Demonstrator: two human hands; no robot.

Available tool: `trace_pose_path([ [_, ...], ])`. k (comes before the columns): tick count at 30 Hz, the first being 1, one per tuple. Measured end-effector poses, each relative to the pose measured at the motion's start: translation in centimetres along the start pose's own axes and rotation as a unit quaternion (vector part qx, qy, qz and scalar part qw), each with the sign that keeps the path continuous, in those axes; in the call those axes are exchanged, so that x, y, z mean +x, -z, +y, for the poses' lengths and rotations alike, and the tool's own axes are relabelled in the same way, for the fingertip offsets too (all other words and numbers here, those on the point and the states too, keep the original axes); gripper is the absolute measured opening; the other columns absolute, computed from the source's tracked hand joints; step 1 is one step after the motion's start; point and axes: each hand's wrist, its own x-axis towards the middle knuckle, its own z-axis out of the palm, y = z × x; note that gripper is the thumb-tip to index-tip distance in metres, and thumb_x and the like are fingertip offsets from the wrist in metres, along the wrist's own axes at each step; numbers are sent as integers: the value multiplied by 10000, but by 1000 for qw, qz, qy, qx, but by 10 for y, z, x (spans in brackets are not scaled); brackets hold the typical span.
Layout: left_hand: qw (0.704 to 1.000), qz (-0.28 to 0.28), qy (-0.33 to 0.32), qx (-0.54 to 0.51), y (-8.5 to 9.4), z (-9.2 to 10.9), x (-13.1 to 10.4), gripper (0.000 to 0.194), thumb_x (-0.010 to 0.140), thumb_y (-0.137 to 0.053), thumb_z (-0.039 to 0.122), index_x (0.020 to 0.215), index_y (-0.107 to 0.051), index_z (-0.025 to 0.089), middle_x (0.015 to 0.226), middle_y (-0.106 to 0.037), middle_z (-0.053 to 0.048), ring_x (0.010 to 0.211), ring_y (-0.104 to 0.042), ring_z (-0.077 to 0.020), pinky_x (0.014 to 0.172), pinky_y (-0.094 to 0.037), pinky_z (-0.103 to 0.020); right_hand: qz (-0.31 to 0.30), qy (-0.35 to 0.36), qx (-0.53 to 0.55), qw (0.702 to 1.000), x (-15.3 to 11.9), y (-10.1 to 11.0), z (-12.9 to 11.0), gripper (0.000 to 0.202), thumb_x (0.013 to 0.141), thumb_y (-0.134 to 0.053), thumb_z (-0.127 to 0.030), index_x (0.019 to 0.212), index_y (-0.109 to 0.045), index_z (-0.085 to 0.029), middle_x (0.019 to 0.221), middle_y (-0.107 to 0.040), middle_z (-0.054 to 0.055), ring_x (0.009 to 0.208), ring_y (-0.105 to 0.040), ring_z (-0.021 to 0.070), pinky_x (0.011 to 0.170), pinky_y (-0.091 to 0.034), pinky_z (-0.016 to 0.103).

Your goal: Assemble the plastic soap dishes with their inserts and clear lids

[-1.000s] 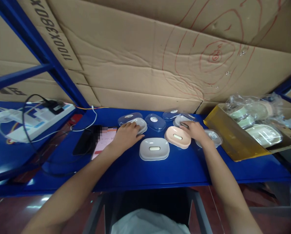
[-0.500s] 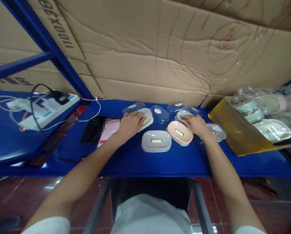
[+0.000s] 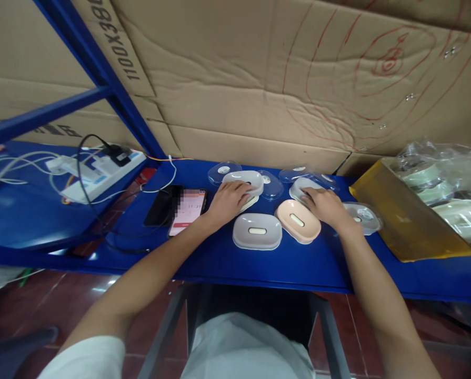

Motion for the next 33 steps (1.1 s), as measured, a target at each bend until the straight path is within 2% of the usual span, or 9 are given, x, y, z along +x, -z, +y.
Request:
trace_pose_path([
  [3, 999, -7, -49, -8, 9, 6, -3, 292, 1123, -480, 281, 1299, -691, 180, 1335, -722, -132, 1273, -655, -296, 1103, -457, -459, 38, -7, 1, 999, 1, 4, -2, 491, 1127, -344, -393, 1421, -662, -163, 1118, -813, 177, 1002, -765, 333, 947, -525, 444],
  [8, 974, -90, -205, -23, 26, 30, -21, 409, 1021, -666, 617, 969, -720, 215, 970, -737, -35, 934, -703, -233, 924, -502, -377, 104, 3, 12, 995, 1, 10, -2, 508, 1153, -282, -378, 1496, -593, -170, 1241, -782, 177, 1127, -727, 326, 1016, -481, 460],
  [12, 953, -133, -273, 25, 25, 47, -33, 535, 908, -768, 704, 990, -700, 180, 1019, -728, -83, 916, -688, -267, 904, -498, -417, 121, 12, 19, 992, 2, 3, -2, 500, 1150, -310, -387, 1498, -598, -173, 1275, -769, 185, 1150, -703, 338, 1018, -445, 477],
  [16, 950, -132, -281, 17, 20, 48, -33, 424, 915, -835, 543, 1042, -707, 159, 1080, -740, -109, 1004, -701, -288, 948, -501, -421, 108, 26, 36, 993, 4, -4, -5, 422, 1108, -445, -377, 1430, -653, -200, 1342, -750, 165, 1215, -659, 360, 1036, -427, 503],
  [20, 955, -113, -275, -4, 17, 43, -31, 323, 981, -790, 452, 1117, -720, 167, 1095, -763, -85, 1034, -716, -267, 964, -512, -396, 83, 59, 63, 993, -3, 12, -21, 341, 1097, -493, -383, 1259, -729, -198, 1303, -759, 153, 1197, -668, 341, 1043, -453, 485],
  [25, 960, -69, -270, -15, 10, 38, -29, 249, 1093, -638, 410, 1154, -723, 184, 1053, -793, -62, 1011, -740, -245, 936, -506, -380, -55, 132, 146, 979, -24, 43, -49, 288, 1093, -559, -492, 1018, -708, -258, 1070, -785, 39, 922, -726, 221, 819, -507, 337],
  [27, 963, -54, -265, -12, 7, 37, -27, 242, 1112, -602, 392, 1122, -723, 183, 1023, -796, -64, 973, -743, -238, 920, -499, -378, -110, 118, 160, 974, -32, 45, -53, 233, 1044, -651, -481, 1000, -668, -253, 1079, -769, 42, 958, -728, 236, 810, -505, 339],
  [30, 970, -32, -240, -1, 5, 36, -23, 273, 1130, -558, 405, 1116, -713, 181, 1021, -789, -74, 984, -737, -242, 919, -483, -381, -133, 99, 149, 975, -37, 42, -51, 194, 965, -750, -398, 1035, -654, -245, 1155, -758, 79, 1066, -724, 277, 880, -525, 368],
  [33, 978, -19, -208, 13, 6, 35, -20, 316, 1139, -526, 448, 1189, -694, 185, 1110, -782, -89, 1051, -726, -262, 952, -470, -400, -126, 106, 157, 974, -38, 41, -50, 165, 1020, -651, -348, 1144, -666, -240, 1213, -759, 107, 1077, -734, 280, 882, -530, 369],
])
